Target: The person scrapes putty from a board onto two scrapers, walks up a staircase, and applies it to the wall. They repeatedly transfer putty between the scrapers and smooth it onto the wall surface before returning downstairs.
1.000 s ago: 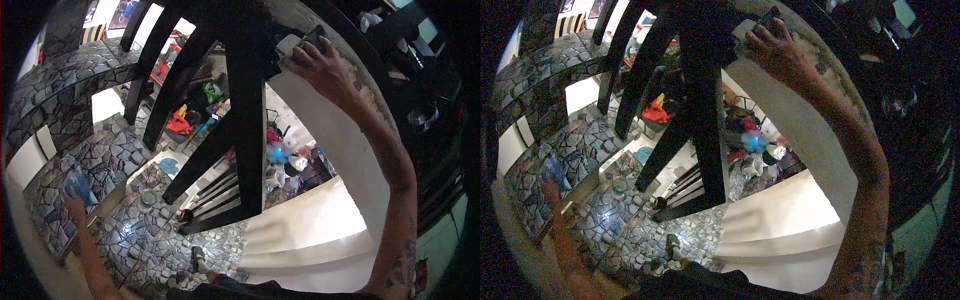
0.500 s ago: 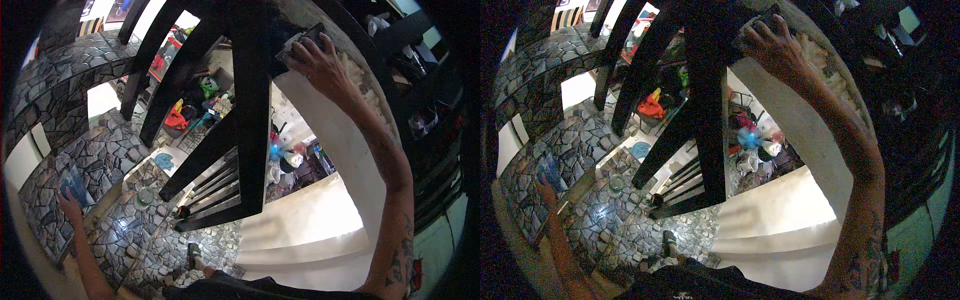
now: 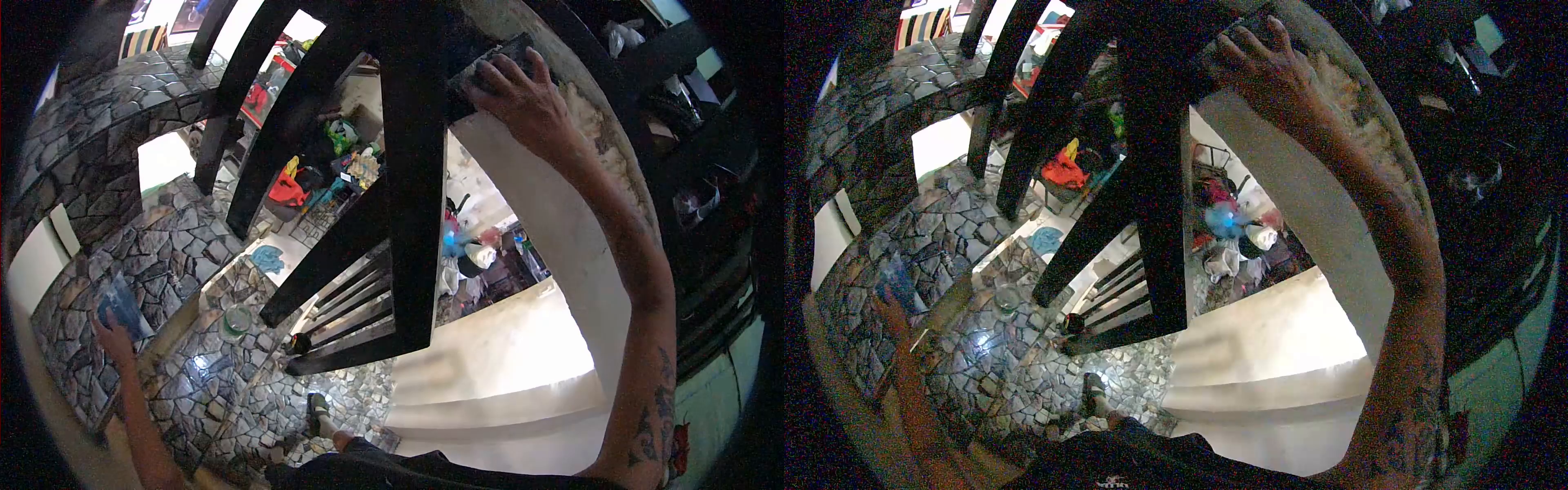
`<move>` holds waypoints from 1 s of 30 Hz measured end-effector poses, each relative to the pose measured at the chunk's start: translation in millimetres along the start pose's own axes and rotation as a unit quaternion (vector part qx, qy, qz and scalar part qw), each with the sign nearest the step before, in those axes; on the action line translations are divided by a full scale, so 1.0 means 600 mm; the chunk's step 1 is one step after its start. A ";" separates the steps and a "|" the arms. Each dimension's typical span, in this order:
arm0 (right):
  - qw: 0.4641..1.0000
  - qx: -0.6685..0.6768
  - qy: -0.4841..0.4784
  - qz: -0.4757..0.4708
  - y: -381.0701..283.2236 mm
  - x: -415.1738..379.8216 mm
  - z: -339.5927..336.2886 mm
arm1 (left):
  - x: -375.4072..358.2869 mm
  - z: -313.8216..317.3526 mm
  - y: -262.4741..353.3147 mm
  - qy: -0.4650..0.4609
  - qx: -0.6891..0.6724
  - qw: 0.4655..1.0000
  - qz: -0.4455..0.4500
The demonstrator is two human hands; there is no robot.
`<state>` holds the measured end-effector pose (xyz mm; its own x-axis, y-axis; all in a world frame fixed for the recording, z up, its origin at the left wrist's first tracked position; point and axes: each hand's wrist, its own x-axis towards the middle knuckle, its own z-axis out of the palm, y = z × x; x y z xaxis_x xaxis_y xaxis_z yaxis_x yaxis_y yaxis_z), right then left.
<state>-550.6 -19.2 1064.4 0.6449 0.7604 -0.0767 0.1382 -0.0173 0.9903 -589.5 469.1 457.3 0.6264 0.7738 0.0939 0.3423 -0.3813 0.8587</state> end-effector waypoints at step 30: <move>0.995 0.010 -0.087 0.053 -0.043 -0.112 -0.063 | 0.054 0.072 -0.149 0.111 0.356 0.916 0.148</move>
<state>-626.2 -45.4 1048.4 0.7773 0.6291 0.0068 0.0765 -0.1053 0.9915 -569.5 506.3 361.9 0.6358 0.6359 0.4374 0.5992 -0.7639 0.2396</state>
